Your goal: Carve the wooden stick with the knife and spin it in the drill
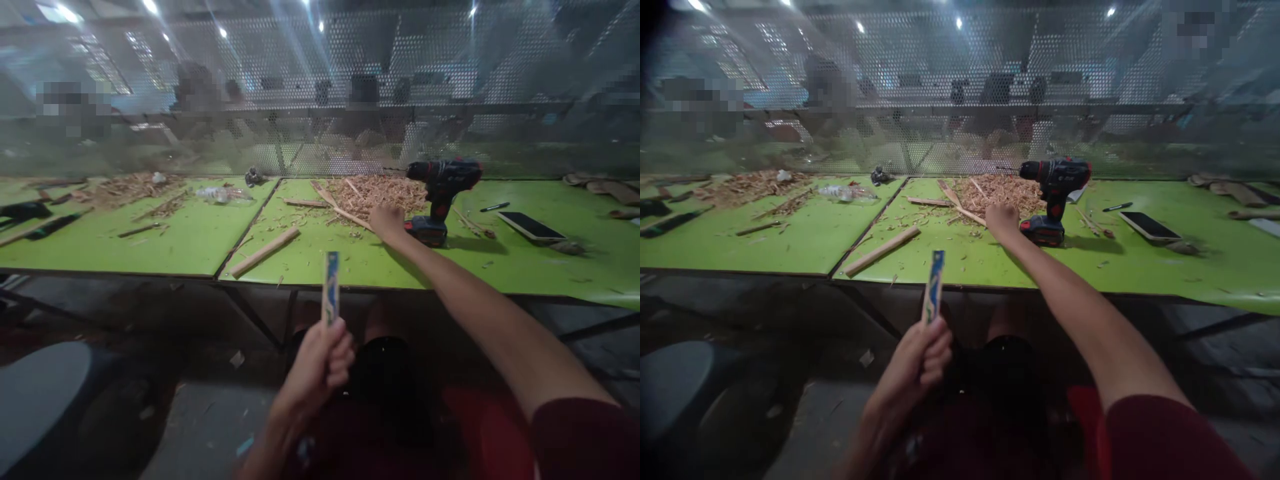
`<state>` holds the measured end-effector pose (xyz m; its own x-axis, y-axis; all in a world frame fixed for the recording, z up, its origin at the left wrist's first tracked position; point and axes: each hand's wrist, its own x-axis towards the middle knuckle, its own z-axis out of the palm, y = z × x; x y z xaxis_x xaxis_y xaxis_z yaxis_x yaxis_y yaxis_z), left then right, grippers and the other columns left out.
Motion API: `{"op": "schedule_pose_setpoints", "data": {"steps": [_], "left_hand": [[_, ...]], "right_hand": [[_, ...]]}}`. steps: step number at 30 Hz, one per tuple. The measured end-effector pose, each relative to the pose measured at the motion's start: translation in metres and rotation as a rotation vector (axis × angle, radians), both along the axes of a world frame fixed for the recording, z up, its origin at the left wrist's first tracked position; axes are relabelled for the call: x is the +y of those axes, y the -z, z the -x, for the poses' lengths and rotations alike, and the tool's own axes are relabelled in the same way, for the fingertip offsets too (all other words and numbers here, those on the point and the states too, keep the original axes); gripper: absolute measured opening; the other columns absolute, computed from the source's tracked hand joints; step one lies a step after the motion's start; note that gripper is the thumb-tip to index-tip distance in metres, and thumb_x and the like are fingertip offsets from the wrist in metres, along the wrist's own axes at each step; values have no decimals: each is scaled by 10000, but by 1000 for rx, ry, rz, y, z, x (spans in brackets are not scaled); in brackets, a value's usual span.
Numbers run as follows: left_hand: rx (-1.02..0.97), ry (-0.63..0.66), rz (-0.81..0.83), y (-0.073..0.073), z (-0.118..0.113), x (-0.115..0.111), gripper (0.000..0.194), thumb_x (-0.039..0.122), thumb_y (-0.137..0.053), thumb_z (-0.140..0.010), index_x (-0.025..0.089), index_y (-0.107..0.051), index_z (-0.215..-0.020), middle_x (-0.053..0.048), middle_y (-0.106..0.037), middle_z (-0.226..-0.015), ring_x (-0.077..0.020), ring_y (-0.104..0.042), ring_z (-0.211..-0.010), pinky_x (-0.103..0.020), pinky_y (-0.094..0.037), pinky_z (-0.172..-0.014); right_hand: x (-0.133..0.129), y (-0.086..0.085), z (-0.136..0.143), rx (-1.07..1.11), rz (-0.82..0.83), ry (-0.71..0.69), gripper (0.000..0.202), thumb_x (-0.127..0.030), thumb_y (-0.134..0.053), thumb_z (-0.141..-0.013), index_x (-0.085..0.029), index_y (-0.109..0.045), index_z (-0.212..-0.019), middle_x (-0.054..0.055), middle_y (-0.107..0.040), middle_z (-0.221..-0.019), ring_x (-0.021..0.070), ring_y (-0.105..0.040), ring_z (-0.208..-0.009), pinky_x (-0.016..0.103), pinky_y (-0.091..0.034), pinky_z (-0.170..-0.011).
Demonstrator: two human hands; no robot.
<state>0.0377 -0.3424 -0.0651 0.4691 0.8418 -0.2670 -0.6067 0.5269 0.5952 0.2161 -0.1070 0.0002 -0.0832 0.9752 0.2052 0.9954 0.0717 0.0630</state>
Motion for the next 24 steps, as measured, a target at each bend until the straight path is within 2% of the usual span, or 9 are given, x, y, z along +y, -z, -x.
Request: {"op": "schedule_pose_setpoints", "data": {"steps": [2,5,9,12,16,21,24], "left_hand": [[-21,-42,-11,4,8,9,468,372,-724,-842,207,-303,-721,115,-232,-550,-23,-76,-450,-96,-87,-331],[-113,47,-14,9,17,25,424,338,-681,-881,202,-311,-723,110,-229,-558,-27,-51,-456,-91,-85,-326],[-172,112,-39,9,14,27,398,349,-630,-915,204,-311,-727,108,-216,-555,-30,-42,-449,-87,-90,-322],[-145,134,-67,6,8,21,386,356,-601,-931,205,-312,-726,106,-216,-551,-31,-57,-444,-88,-96,-325],[-75,116,-106,4,2,20,378,370,-575,-944,206,-313,-727,106,-216,-546,-31,-82,-438,-94,-108,-331],[0,72,-100,0,4,28,421,367,-636,-908,208,-297,-715,111,-203,-553,-28,-89,-449,-96,-107,-337],[20,41,-69,-2,3,20,468,373,-696,-864,212,-283,-713,114,-208,-555,-25,-85,-451,-94,-98,-335]], "right_hand": [[-5,-3,-6,10,-20,23,393,-187,-414,-959,63,-694,-1073,271,-677,-995,241,-640,-986,310,-393,-789],[-35,4,3,16,-17,-59,385,-301,-463,-957,-56,-744,-1053,196,-720,-957,209,-660,-882,267,-404,-756],[-86,15,23,-51,44,-211,371,-301,-428,-950,-175,-776,-964,134,-748,-855,207,-674,-772,251,-389,-639],[-104,18,28,-110,45,-282,371,-241,-398,-948,-192,-765,-942,123,-748,-804,226,-680,-735,266,-367,-595],[-100,19,25,-148,-8,-295,368,-163,-377,-944,-159,-745,-961,143,-747,-815,243,-685,-741,294,-387,-623],[-87,25,33,-122,16,-320,355,-124,-383,-943,-96,-729,-1021,199,-739,-860,257,-698,-811,311,-413,-683],[-70,21,34,-78,37,-276,318,-131,-436,-942,-69,-727,-1056,208,-735,-893,232,-689,-865,293,-415,-730]]}}
